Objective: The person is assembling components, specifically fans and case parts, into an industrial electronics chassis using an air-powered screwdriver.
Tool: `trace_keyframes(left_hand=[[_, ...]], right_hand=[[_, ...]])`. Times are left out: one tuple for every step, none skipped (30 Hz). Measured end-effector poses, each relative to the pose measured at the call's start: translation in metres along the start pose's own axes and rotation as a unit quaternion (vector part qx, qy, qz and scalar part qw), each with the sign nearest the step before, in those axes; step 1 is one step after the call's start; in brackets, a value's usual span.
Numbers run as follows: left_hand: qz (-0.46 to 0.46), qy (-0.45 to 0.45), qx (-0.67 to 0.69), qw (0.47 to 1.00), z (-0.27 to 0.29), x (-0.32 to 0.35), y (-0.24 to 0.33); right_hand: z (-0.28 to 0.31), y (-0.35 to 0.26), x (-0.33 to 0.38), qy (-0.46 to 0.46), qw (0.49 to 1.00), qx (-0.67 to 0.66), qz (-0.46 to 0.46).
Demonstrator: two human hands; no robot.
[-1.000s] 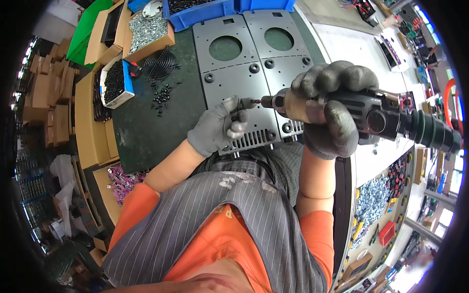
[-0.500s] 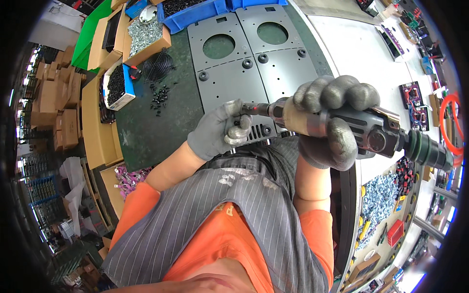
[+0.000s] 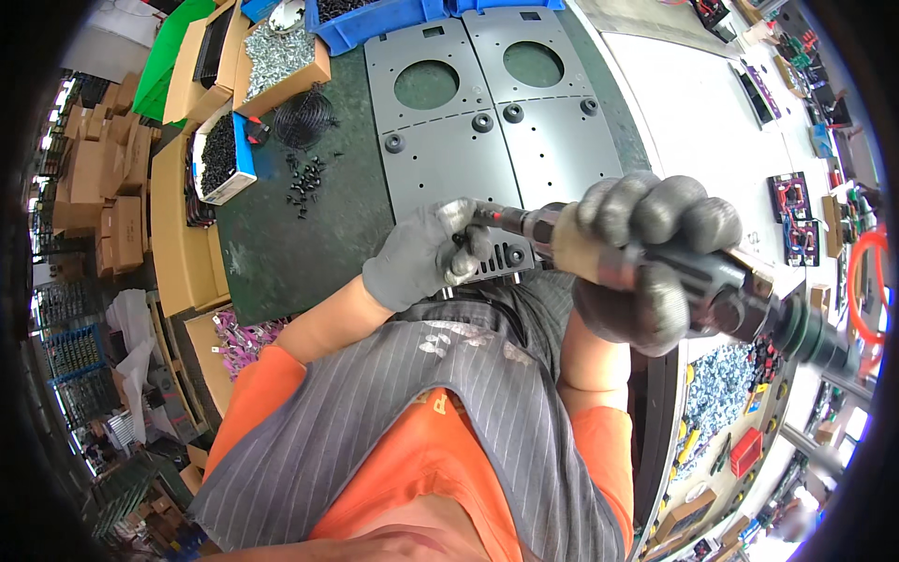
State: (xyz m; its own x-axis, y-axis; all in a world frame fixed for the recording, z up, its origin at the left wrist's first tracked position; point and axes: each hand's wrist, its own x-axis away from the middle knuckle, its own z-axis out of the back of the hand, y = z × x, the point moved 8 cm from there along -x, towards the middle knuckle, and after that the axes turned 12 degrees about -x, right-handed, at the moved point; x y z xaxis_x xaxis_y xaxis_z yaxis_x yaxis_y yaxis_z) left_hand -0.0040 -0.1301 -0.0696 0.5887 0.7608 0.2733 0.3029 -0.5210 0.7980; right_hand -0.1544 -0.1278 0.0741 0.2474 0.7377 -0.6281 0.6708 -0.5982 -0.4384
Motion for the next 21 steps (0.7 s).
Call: trace_keyframes(left_hand=[[0.002,-0.004,-0.002,1.000,-0.001,0.001,0.001],[-0.007,-0.017,0.006,1.000,-0.004,0.001,0.003],[-0.017,-0.031,0.014,0.999,-0.006,-0.001,0.006],[-0.018,-0.042,0.047,0.998,-0.004,-0.006,0.004],[-0.018,-0.050,0.045,0.998,0.003,-0.010,-0.004],[-0.096,0.013,-0.078,0.992,0.023,-0.016,-0.004],[-0.175,0.075,-0.197,0.962,0.033,-0.016,0.006],[-0.115,0.051,0.046,0.991,0.037,-0.016,0.002],[-0.117,0.040,0.045,0.991,0.041,-0.016,0.005],[-0.075,0.036,0.089,0.993,0.047,-0.019,-0.002],[-0.031,0.032,0.133,0.990,0.048,-0.022,-0.010],[-0.020,0.036,0.147,0.988,0.046,-0.023,-0.008],[-0.023,0.029,0.147,0.988,0.047,-0.022,-0.007],[-0.021,0.015,0.116,0.993,0.047,-0.021,-0.007],[-0.019,0.004,0.086,0.996,0.046,-0.020,-0.007],[-0.013,0.004,0.080,0.997,0.044,-0.019,-0.008],[-0.014,0.000,0.082,0.997,0.044,-0.019,-0.006],[-0.005,-0.004,0.084,0.996,0.044,-0.018,-0.006],[0.004,-0.008,0.086,0.996,0.044,-0.017,-0.007],[0.004,0.001,0.097,0.995,0.043,-0.016,-0.006],[0.003,0.002,0.099,0.995,0.045,-0.015,-0.007]], right_hand=[[0.007,-0.002,-0.002,0.019,0.999,-0.026,-0.008],[0.019,0.001,-0.007,-0.028,0.997,-0.071,-0.033],[0.029,0.006,-0.013,-0.009,0.996,-0.081,-0.043],[0.040,0.008,-0.021,0.033,0.997,-0.058,-0.048],[0.052,0.010,-0.031,0.074,0.995,-0.036,-0.052],[0.067,0.013,-0.043,0.099,0.994,-0.012,-0.045],[0.085,0.015,-0.058,0.124,0.992,0.013,-0.037],[0.106,0.015,-0.072,0.138,0.989,0.053,-0.023],[0.125,0.019,-0.087,0.150,0.984,0.090,-0.009],[0.135,0.022,-0.100,0.150,0.979,0.138,0.010],[0.146,0.024,-0.111,0.150,0.971,0.185,0.028],[0.156,0.028,-0.120,0.141,0.972,0.184,0.037],[0.161,0.036,-0.126,0.139,0.971,0.193,0.033],[0.165,0.040,-0.131,0.137,0.969,0.204,0.033],[0.166,0.046,-0.133,0.137,0.966,0.215,0.030],[0.170,0.050,-0.135,0.142,0.963,0.228,0.028],[0.174,0.055,-0.137,0.145,0.963,0.227,0.027],[0.174,0.060,-0.137,0.142,0.962,0.232,0.020],[0.175,0.064,-0.138,0.139,0.961,0.237,0.013],[0.176,0.066,-0.138,0.137,0.961,0.238,0.012],[0.174,0.070,-0.139,0.124,0.961,0.247,0.003]])
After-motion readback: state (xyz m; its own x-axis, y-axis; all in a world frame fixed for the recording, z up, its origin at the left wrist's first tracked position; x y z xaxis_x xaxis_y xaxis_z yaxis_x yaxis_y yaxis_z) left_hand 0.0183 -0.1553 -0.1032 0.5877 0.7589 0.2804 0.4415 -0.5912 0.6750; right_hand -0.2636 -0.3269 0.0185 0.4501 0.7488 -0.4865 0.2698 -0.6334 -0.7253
